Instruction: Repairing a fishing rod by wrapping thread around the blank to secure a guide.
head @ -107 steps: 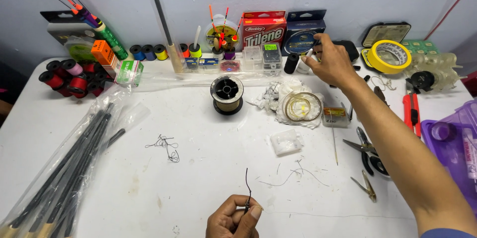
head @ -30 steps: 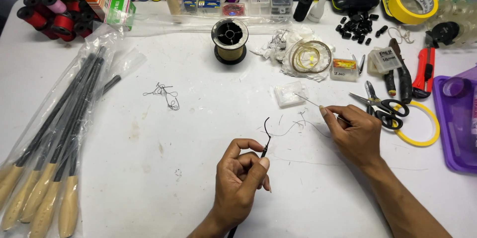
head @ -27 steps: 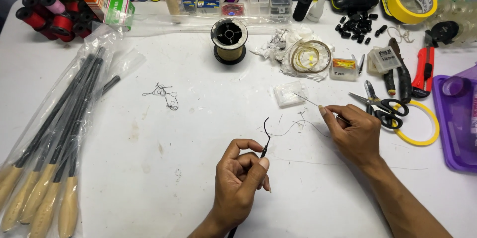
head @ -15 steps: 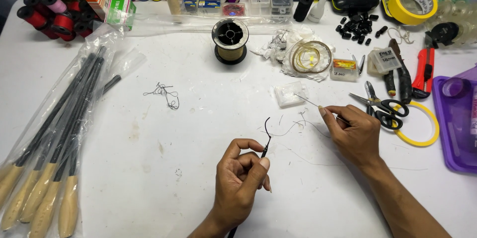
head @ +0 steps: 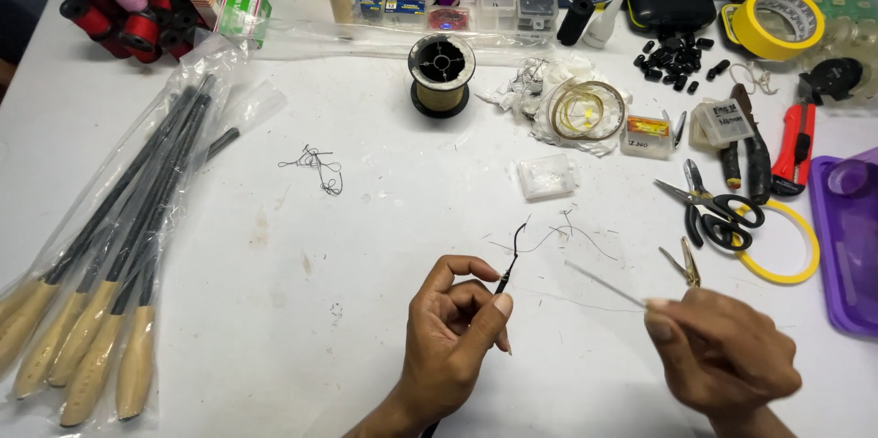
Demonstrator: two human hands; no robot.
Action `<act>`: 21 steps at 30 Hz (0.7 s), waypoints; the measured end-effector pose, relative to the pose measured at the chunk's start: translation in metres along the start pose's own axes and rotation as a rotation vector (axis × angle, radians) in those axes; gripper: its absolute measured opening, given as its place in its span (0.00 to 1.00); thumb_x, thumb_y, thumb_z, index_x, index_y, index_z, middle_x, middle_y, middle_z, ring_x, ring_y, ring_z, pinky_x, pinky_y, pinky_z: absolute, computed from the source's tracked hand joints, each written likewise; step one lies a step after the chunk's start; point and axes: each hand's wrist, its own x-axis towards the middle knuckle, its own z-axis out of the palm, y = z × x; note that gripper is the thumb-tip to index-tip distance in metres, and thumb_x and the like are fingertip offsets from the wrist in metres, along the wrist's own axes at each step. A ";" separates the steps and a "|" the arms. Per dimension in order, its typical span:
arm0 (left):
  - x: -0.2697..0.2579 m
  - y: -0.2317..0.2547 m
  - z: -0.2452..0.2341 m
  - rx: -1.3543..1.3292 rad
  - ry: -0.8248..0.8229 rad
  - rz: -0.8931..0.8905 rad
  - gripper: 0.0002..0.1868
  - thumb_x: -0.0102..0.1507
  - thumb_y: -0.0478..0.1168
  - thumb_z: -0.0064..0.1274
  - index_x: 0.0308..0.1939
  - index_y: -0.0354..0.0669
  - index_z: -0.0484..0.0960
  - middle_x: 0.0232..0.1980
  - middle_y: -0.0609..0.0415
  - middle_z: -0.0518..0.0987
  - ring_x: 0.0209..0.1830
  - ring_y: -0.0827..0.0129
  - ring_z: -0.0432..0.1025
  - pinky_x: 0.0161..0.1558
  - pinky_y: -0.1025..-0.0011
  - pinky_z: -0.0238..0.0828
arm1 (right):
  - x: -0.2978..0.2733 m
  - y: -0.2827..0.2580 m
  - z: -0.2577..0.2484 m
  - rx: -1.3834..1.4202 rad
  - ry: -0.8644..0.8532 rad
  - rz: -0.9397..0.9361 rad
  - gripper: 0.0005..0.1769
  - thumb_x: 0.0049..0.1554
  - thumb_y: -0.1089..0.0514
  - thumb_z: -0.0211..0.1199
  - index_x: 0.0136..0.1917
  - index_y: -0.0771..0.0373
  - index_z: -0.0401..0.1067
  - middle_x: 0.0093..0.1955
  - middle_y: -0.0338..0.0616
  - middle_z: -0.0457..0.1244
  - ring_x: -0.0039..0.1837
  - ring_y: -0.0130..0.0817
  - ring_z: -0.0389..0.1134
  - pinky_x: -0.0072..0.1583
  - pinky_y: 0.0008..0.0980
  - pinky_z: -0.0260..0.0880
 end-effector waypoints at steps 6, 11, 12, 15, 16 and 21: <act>0.000 -0.001 0.001 -0.016 -0.022 -0.004 0.12 0.63 0.38 0.57 0.48 0.39 0.75 0.18 0.56 0.76 0.18 0.75 0.65 0.27 0.75 0.58 | -0.003 -0.023 0.011 0.132 -0.056 -0.129 0.08 0.49 0.66 0.69 0.42 0.72 0.74 0.34 0.47 0.68 0.25 0.32 0.48 0.32 0.28 0.47; 0.000 0.000 0.002 0.019 -0.020 -0.001 0.11 0.63 0.38 0.57 0.47 0.39 0.75 0.18 0.57 0.75 0.18 0.76 0.67 0.27 0.75 0.60 | -0.002 -0.028 0.015 0.116 -0.087 -0.155 0.07 0.49 0.68 0.69 0.42 0.70 0.74 0.27 0.41 0.62 0.25 0.29 0.45 0.31 0.26 0.45; 0.000 0.000 0.002 0.018 -0.018 0.000 0.11 0.63 0.38 0.57 0.47 0.39 0.75 0.18 0.57 0.75 0.18 0.76 0.67 0.27 0.75 0.60 | -0.002 -0.027 0.016 0.117 -0.089 -0.156 0.07 0.49 0.68 0.69 0.42 0.70 0.74 0.27 0.41 0.62 0.25 0.29 0.45 0.31 0.26 0.45; 0.000 0.000 0.003 0.017 -0.013 -0.010 0.11 0.62 0.38 0.57 0.47 0.40 0.75 0.18 0.58 0.75 0.19 0.75 0.69 0.28 0.75 0.62 | -0.003 -0.027 0.017 0.114 -0.093 -0.161 0.07 0.49 0.68 0.70 0.42 0.70 0.75 0.27 0.41 0.62 0.25 0.28 0.46 0.31 0.25 0.47; 0.001 0.000 0.003 0.014 -0.013 -0.010 0.11 0.62 0.38 0.57 0.47 0.40 0.75 0.18 0.58 0.75 0.18 0.75 0.69 0.28 0.75 0.62 | -0.003 -0.027 0.017 0.109 -0.097 -0.166 0.07 0.49 0.69 0.70 0.42 0.70 0.75 0.29 0.42 0.65 0.25 0.28 0.46 0.31 0.25 0.48; 0.001 -0.001 0.003 0.014 -0.016 -0.009 0.11 0.63 0.38 0.57 0.47 0.41 0.75 0.19 0.59 0.74 0.19 0.74 0.70 0.28 0.75 0.64 | -0.002 -0.027 0.018 0.115 -0.103 -0.164 0.07 0.49 0.69 0.70 0.43 0.70 0.75 0.31 0.42 0.66 0.24 0.27 0.46 0.31 0.24 0.47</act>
